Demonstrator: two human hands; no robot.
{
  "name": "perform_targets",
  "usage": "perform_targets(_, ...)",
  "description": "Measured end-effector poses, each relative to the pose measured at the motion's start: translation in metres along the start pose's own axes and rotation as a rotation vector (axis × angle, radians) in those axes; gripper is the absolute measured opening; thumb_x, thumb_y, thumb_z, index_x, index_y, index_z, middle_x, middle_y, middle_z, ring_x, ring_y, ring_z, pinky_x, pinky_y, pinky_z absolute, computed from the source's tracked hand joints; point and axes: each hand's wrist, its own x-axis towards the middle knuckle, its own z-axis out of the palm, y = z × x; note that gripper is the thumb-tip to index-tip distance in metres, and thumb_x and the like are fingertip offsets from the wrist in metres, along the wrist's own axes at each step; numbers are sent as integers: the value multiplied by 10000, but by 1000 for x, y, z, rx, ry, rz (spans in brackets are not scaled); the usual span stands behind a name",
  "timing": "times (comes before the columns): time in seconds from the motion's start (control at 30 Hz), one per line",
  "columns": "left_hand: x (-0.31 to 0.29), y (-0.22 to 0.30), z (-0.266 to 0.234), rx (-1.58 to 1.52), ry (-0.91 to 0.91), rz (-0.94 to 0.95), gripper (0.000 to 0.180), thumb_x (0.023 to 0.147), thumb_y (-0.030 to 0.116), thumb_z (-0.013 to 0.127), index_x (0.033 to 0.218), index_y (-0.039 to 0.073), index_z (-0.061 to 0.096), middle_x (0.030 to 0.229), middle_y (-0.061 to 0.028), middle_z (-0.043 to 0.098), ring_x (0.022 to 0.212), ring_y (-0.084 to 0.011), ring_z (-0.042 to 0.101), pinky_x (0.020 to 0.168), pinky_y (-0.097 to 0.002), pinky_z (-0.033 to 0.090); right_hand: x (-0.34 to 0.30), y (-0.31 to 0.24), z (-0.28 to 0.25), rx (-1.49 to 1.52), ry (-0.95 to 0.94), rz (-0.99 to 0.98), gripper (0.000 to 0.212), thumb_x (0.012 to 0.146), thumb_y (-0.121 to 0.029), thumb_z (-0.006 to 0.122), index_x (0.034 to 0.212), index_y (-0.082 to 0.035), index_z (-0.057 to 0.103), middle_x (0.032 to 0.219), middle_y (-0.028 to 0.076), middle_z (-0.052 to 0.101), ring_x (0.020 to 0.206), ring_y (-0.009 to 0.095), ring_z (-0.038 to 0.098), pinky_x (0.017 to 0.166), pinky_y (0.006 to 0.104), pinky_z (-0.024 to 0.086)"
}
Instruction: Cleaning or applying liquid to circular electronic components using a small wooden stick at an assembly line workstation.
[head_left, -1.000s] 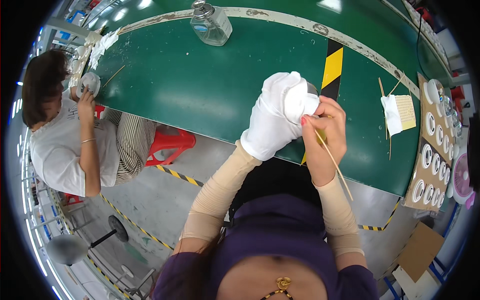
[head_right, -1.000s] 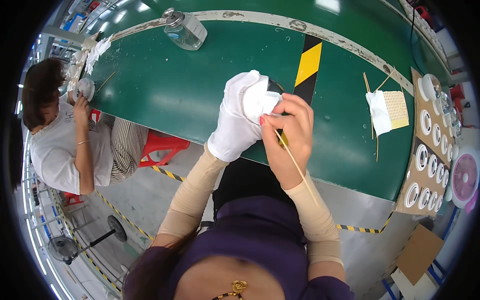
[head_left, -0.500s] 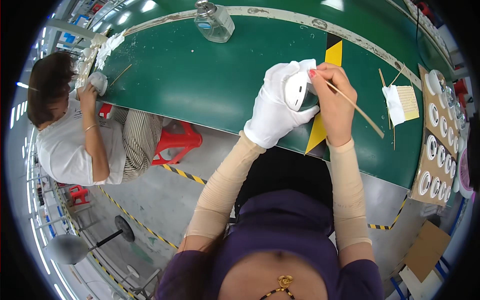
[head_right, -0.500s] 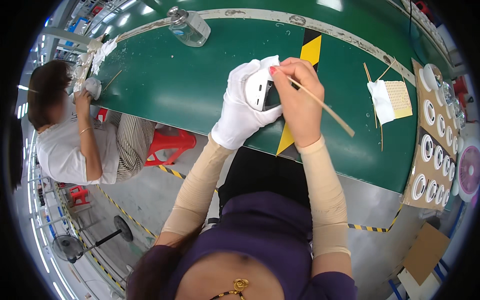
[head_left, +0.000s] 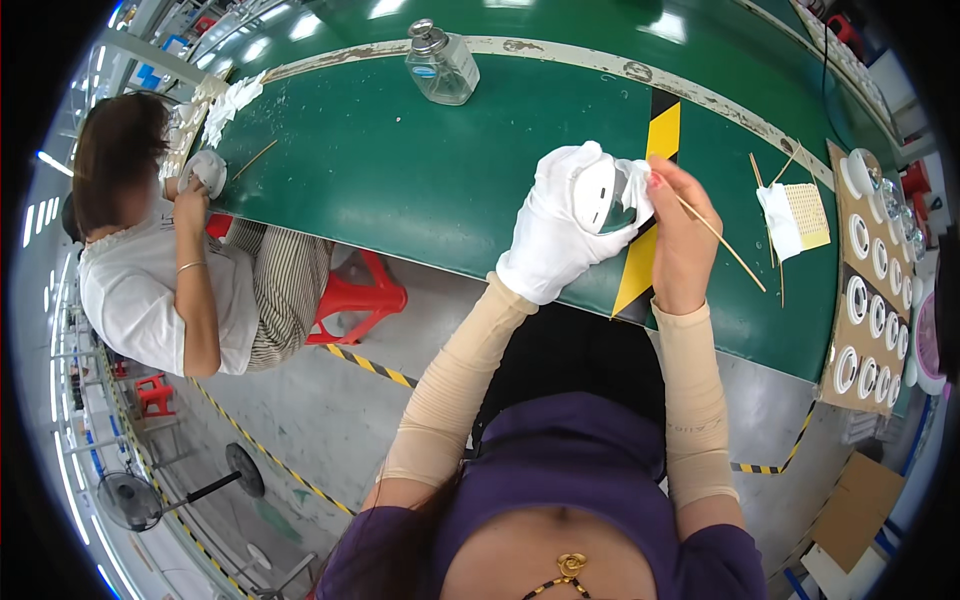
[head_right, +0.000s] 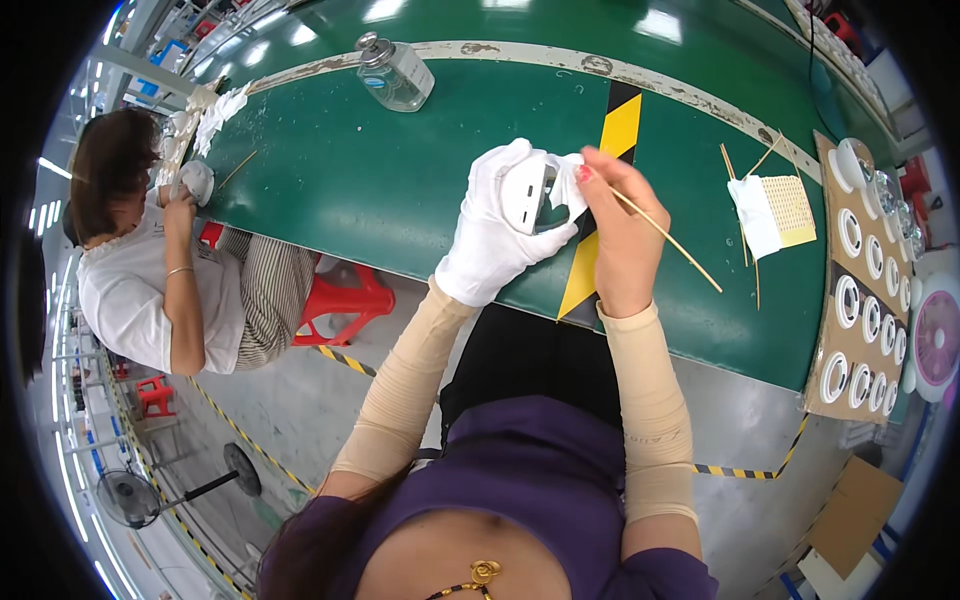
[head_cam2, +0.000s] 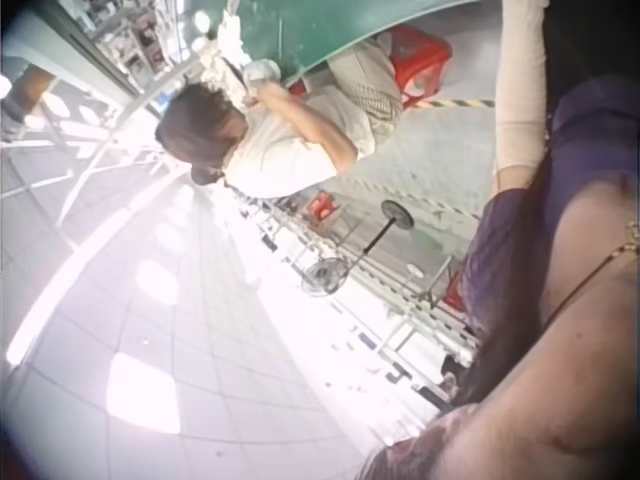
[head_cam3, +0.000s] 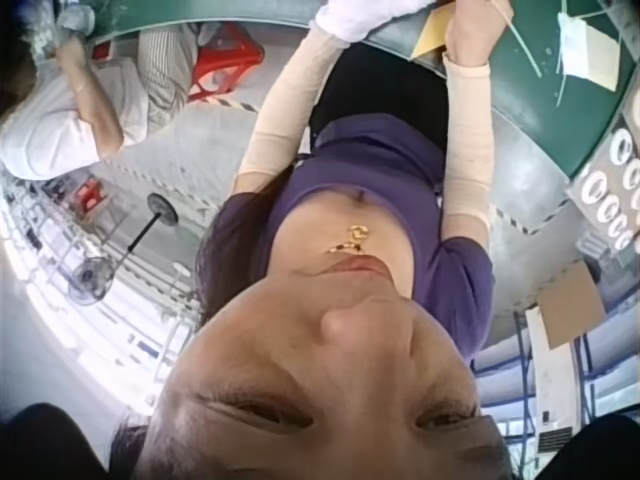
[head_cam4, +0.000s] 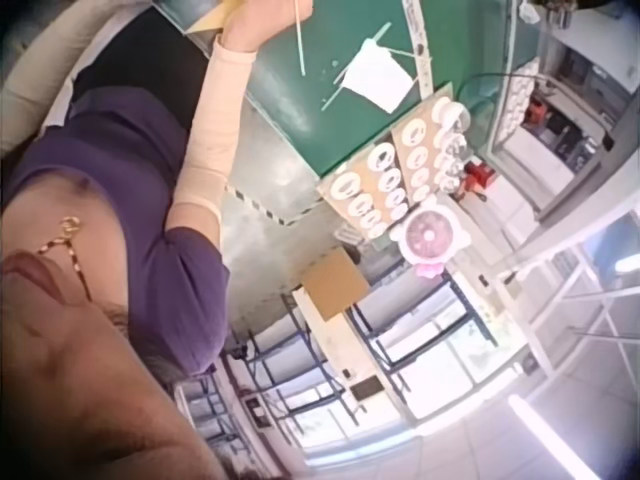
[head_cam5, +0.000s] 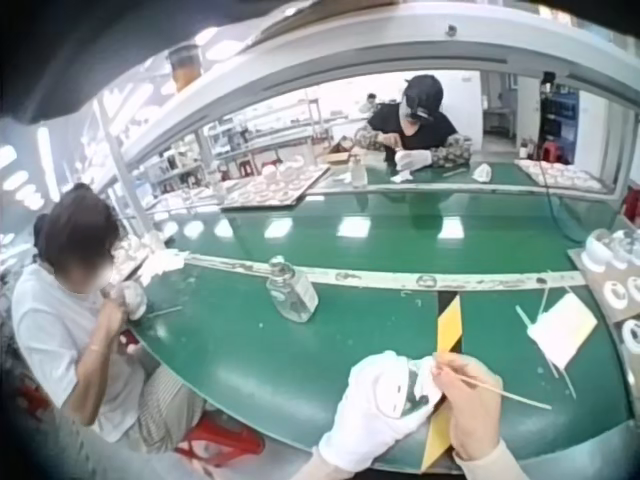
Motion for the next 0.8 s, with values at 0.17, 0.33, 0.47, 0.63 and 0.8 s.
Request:
perform_targets(0.17,-2,-1,0,-1,-16,-1,857,599,191,870,1302,49,399,1248,-142,448,1128,-276,520,950,-364,455,-4,-3,-6,-525,-164,-251,51,837,-9,663,868,31,666,904,57,641,841,123,584,788,236,454)
perform_targets(0.33,-1,-9,0,-63,21,36,767,654,217,822,1286,78,412,1239,-174,476,1096,-356,546,887,-405,487,-17,3,-2,-688,-230,-592,83,762,37,701,833,9,670,815,82,618,777,194,575,828,324,485)
perform_targets(0.47,-4,-5,-2,43,31,90,758,664,198,809,1293,75,406,1225,-184,491,1104,-361,543,893,-408,484,-3,-1,9,-659,-131,-495,100,745,48,707,826,5,665,782,89,604,764,211,571,872,387,485)
perform_targets(0.63,1,-7,-1,-39,19,59,746,666,183,803,1288,72,408,1201,-188,510,1097,-360,547,898,-405,480,-13,1,0,-764,-203,-660,66,777,8,695,821,13,646,793,96,604,763,229,566,897,397,471)
perform_targets(0.8,4,-5,-2,51,47,166,746,666,190,808,1285,72,410,1222,-182,494,1108,-354,537,913,-404,471,-4,4,6,-711,-150,-664,78,760,13,701,813,-25,658,781,99,588,735,248,540,685,349,435)
